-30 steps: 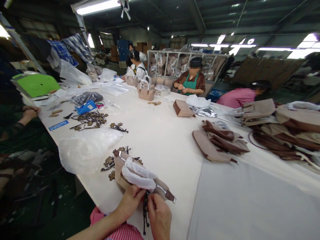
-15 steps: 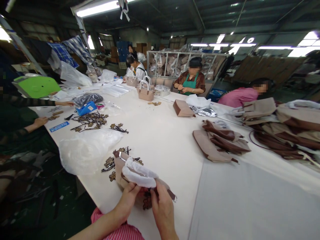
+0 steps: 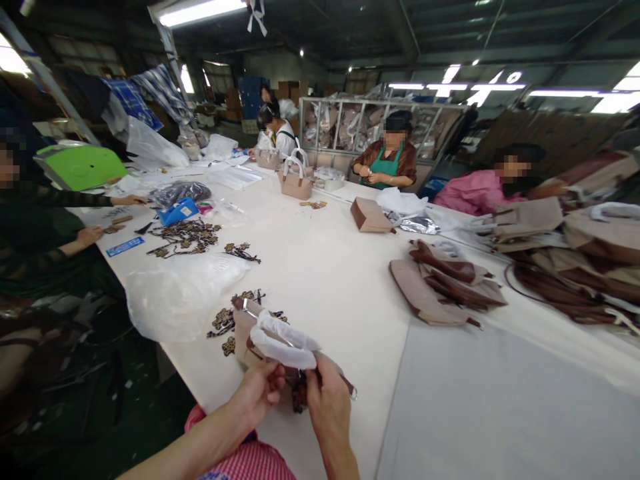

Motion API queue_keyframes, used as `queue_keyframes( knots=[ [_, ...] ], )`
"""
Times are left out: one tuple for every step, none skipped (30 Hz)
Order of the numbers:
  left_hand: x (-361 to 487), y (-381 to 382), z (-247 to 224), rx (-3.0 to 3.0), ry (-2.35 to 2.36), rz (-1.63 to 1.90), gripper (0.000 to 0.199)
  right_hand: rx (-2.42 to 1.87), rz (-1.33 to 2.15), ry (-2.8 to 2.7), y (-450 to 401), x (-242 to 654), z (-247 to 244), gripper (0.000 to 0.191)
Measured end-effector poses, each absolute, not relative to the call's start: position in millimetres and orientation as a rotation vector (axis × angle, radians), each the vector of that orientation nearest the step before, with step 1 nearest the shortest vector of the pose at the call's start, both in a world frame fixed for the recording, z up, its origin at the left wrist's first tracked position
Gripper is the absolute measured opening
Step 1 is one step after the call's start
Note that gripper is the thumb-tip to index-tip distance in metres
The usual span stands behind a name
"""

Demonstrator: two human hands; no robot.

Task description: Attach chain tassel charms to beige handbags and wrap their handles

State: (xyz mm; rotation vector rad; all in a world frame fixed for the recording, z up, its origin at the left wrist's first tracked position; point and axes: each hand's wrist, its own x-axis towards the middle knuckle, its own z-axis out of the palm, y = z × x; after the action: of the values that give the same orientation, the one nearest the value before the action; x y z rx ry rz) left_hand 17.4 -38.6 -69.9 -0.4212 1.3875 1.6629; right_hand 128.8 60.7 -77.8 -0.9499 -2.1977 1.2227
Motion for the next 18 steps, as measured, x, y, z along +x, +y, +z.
queue_keyframes(
  knots=[
    [19, -39, -70, -0.418, 1.399, 1.653, 0.012, -0.953, 1.226, -2.200, 61, 128, -77, 0.029],
    [22, -38, -70, -0.404, 1.414, 1.645, 0.014, -0.952, 1.229, -2.200, 62, 128, -77, 0.029],
    [25, -38, -70, -0.384, 1.432, 1.639, 0.015, -0.953, 1.232, -2.200, 62, 127, -76, 0.030],
    [29, -37, -71, -0.357, 1.448, 1.635, 0.015, -0.953, 1.235, -2.200, 62, 127, -76, 0.030],
    [32, -36, -72, -0.327, 1.463, 1.632, 0.014, -0.950, 1.239, -2.201, 62, 127, -76, 0.030],
    [35, -34, -73, -0.297, 1.475, 1.629, 0.014, -0.945, 1.242, -2.202, 61, 128, -76, 0.030],
    [37, -33, -74, -0.269, 1.485, 1.624, 0.014, -0.938, 1.245, -2.204, 61, 128, -76, 0.029],
    [39, -32, -75, -0.247, 1.494, 1.617, 0.016, -0.932, 1.248, -2.205, 61, 128, -76, 0.030],
    [40, -31, -75, -0.229, 1.502, 1.612, 0.018, -0.927, 1.249, -2.205, 60, 129, -76, 0.030],
    [40, -30, -76, -0.215, 1.508, 1.607, 0.020, -0.926, 1.249, -2.205, 60, 129, -76, 0.030],
    [41, -29, -77, -0.204, 1.511, 1.605, 0.021, -0.927, 1.249, -2.204, 60, 129, -76, 0.031],
    [41, -28, -78, -0.196, 1.510, 1.606, 0.022, -0.930, 1.249, -2.203, 60, 129, -76, 0.031],
    [40, -28, -79, -0.193, 1.506, 1.610, 0.022, -0.930, 1.249, -2.202, 61, 129, -76, 0.030],
    [40, -27, -79, -0.194, 1.499, 1.617, 0.023, -0.928, 1.250, -2.201, 61, 129, -75, 0.030],
    [40, -27, -80, -0.203, 1.488, 1.624, 0.023, -0.924, 1.254, -2.199, 61, 129, -75, 0.029],
    [39, -27, -80, -0.217, 1.472, 1.628, 0.023, -0.916, 1.259, -2.197, 61, 128, -74, 0.028],
    [39, -27, -80, -0.237, 1.449, 1.628, 0.022, -0.906, 1.266, -2.196, 61, 128, -74, 0.028],
    [38, -27, -79, -0.261, 1.414, 1.623, 0.022, -0.895, 1.273, -2.195, 61, 128, -74, 0.027]
  ],
)
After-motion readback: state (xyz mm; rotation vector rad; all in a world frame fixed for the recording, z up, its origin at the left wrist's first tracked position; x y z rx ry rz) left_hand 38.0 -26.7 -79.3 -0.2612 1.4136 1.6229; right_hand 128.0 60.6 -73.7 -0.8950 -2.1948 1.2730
